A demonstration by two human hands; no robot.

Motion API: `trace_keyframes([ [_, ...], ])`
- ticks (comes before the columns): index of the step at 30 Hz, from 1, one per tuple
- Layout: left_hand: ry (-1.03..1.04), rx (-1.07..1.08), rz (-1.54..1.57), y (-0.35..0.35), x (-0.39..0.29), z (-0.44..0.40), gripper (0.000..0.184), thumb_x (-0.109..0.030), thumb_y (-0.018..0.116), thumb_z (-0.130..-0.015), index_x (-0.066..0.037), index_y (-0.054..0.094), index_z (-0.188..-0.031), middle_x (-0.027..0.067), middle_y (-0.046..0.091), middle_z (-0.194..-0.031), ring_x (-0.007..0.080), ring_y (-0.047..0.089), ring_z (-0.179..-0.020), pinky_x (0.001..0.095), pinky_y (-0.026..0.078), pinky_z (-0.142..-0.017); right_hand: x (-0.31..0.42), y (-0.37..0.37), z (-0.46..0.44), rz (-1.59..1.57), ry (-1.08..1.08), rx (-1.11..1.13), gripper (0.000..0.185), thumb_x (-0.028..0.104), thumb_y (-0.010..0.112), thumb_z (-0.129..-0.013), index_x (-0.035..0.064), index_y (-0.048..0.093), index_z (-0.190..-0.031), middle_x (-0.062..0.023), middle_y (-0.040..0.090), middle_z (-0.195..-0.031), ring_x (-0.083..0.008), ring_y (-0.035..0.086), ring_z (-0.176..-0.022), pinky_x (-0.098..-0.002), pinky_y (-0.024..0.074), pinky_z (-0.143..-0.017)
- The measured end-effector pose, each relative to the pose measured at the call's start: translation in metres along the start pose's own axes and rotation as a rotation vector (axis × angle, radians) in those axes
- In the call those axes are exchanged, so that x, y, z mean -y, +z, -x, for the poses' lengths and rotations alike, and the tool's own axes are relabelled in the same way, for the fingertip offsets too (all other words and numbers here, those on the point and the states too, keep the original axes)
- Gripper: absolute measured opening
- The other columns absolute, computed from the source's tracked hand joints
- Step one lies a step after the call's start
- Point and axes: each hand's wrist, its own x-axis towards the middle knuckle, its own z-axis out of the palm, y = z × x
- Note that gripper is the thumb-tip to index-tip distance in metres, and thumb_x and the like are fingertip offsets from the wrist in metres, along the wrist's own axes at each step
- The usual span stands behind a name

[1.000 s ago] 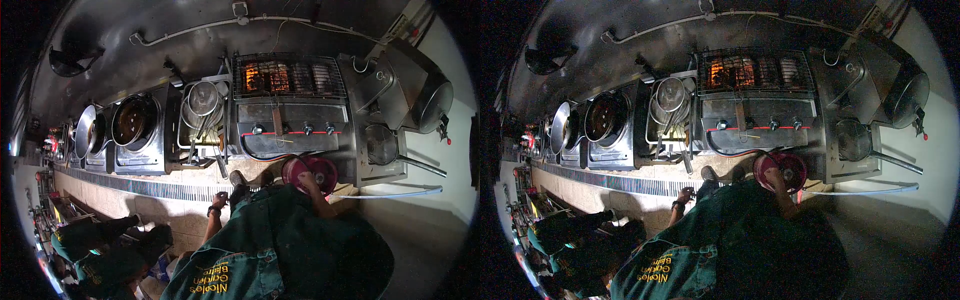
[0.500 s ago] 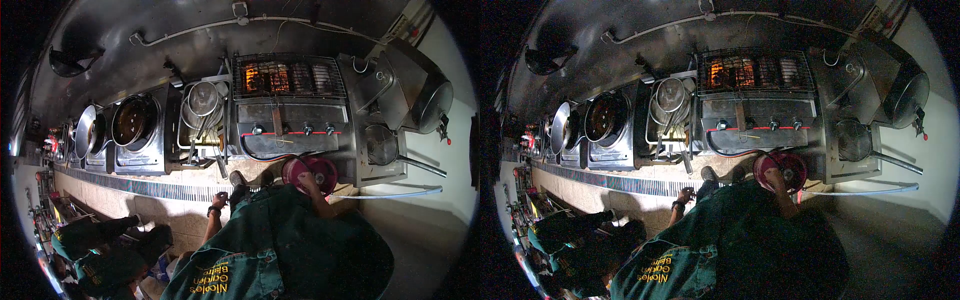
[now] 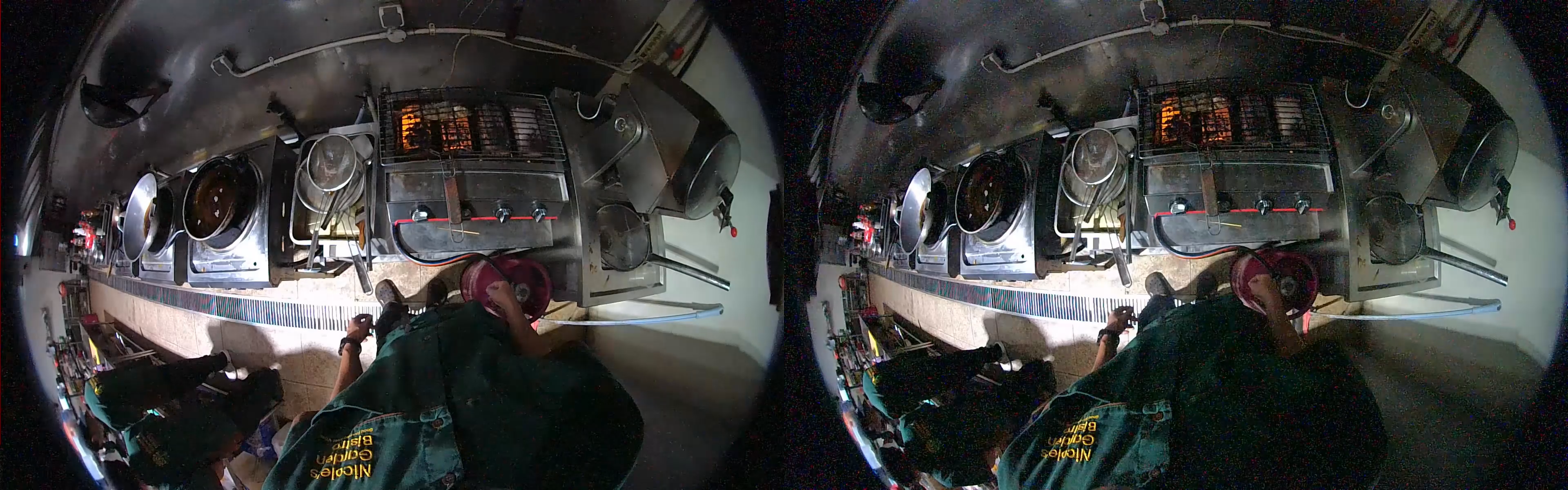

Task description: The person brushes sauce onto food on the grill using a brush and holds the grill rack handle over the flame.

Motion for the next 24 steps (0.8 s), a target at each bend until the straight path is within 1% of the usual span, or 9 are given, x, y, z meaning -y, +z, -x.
trace_keyframes([
  [5,0.011,0.003,0.012,0.000,-0.005,0.005,0.034,-0.032,0.054,-0.080,-0.005,0.058,-0.100,0.0064,0.061,-0.067,0.0140,0.058,-0.052,0.0264,0.046,-0.043,-0.014,0.005,-0.008,0.037,0.046,0.014,0.022,0.022,0.057,-0.072,0.0024,0.064,-0.081,-0.0089,0.061,-0.063,-0.0174,0.059,-0.055,-0.0320,0.0459,-0.052],
  [7,-0.007,-0.003,-0.005,0.000,0.001,-0.002,0.033,-0.032,0.053,-0.080,-0.005,0.058,-0.099,0.0059,0.061,-0.067,0.0139,0.058,-0.052,0.0262,0.046,-0.043,0.006,-0.006,0.004,0.131,-0.039,0.010,0.023,0.023,0.057,-0.072,0.0032,0.064,-0.082,-0.0095,0.061,-0.065,-0.0183,0.060,-0.058,-0.0324,0.0466,-0.055],
  [10,-0.013,-0.006,-0.017,0.000,0.000,-0.001,0.033,-0.032,0.053,-0.079,-0.006,0.059,-0.098,0.0051,0.061,-0.067,0.0136,0.058,-0.052,0.0260,0.046,-0.042,0.014,-0.008,0.007,0.055,0.077,0.035,0.023,0.023,0.057,-0.072,0.0036,0.064,-0.083,-0.0094,0.062,-0.065,-0.0196,0.060,-0.060,-0.0331,0.0468,-0.057],
  [14,-0.022,-0.011,-0.006,0.000,-0.001,0.001,0.033,-0.032,0.054,-0.079,-0.006,0.059,-0.098,0.0046,0.061,-0.068,0.0133,0.058,-0.052,0.0257,0.046,-0.042,0.007,-0.006,0.008,0.033,0.027,-0.016,0.023,0.023,0.057,-0.072,0.0037,0.064,-0.082,-0.0091,0.061,-0.064,-0.0196,0.060,-0.059,-0.0335,0.0468,-0.057],
  [16,-0.029,-0.007,0.006,0.000,-0.001,0.000,0.033,-0.032,0.054,-0.079,-0.006,0.059,-0.099,0.0046,0.061,-0.069,0.0132,0.058,-0.052,0.0256,0.046,-0.042,0.002,-0.013,0.015,-0.680,-0.496,0.113,0.023,0.024,0.058,-0.072,0.0038,0.064,-0.080,-0.0082,0.061,-0.062,-0.0182,0.059,-0.058,-0.0328,0.0463,-0.056],
  [17,-0.037,-0.002,0.018,0.000,0.000,0.001,0.034,-0.031,0.054,-0.079,-0.006,0.058,-0.100,0.0047,0.061,-0.069,0.0132,0.058,-0.053,0.0256,0.046,-0.042,0.000,-0.010,0.011,-0.680,-0.496,0.113,0.023,0.024,0.058,-0.072,0.0038,0.064,-0.080,-0.0082,0.061,-0.062,-0.0182,0.059,-0.058,-0.0328,0.0463,-0.056],
  [19,-0.014,0.005,0.017,0.000,0.001,0.001,0.034,-0.031,0.054,-0.079,-0.006,0.058,-0.101,0.0048,0.061,-0.069,0.0131,0.057,-0.053,0.0257,0.046,-0.042,-0.003,0.000,-0.004,0.069,0.045,0.022,0.022,0.024,0.058,-0.072,0.0035,0.064,-0.079,-0.0077,0.060,-0.061,-0.0174,0.059,-0.057,-0.0323,0.0460,-0.055],
  [23,-0.003,0.006,-0.008,-0.001,-0.007,0.007,0.034,-0.030,0.053,-0.080,-0.005,0.057,-0.102,0.0057,0.062,-0.069,0.0135,0.058,-0.054,0.0260,0.047,-0.042,0.019,-0.008,0.009,-0.105,0.147,0.042,0.021,0.023,0.058,-0.072,0.0032,0.064,-0.077,-0.0073,0.060,-0.060,-0.0171,0.059,-0.057,-0.0320,0.0457,-0.054],
  [24,-0.003,0.007,-0.008,-0.001,-0.006,0.007,0.034,-0.030,0.053,-0.080,-0.005,0.057,-0.102,0.0057,0.062,-0.069,0.0135,0.058,-0.054,0.0260,0.047,-0.042,0.002,-0.002,-0.001,0.010,0.037,0.021,0.021,0.023,0.058,-0.073,0.0033,0.063,-0.077,-0.0072,0.060,-0.060,-0.0167,0.059,-0.056,-0.0317,0.0457,-0.054],
])
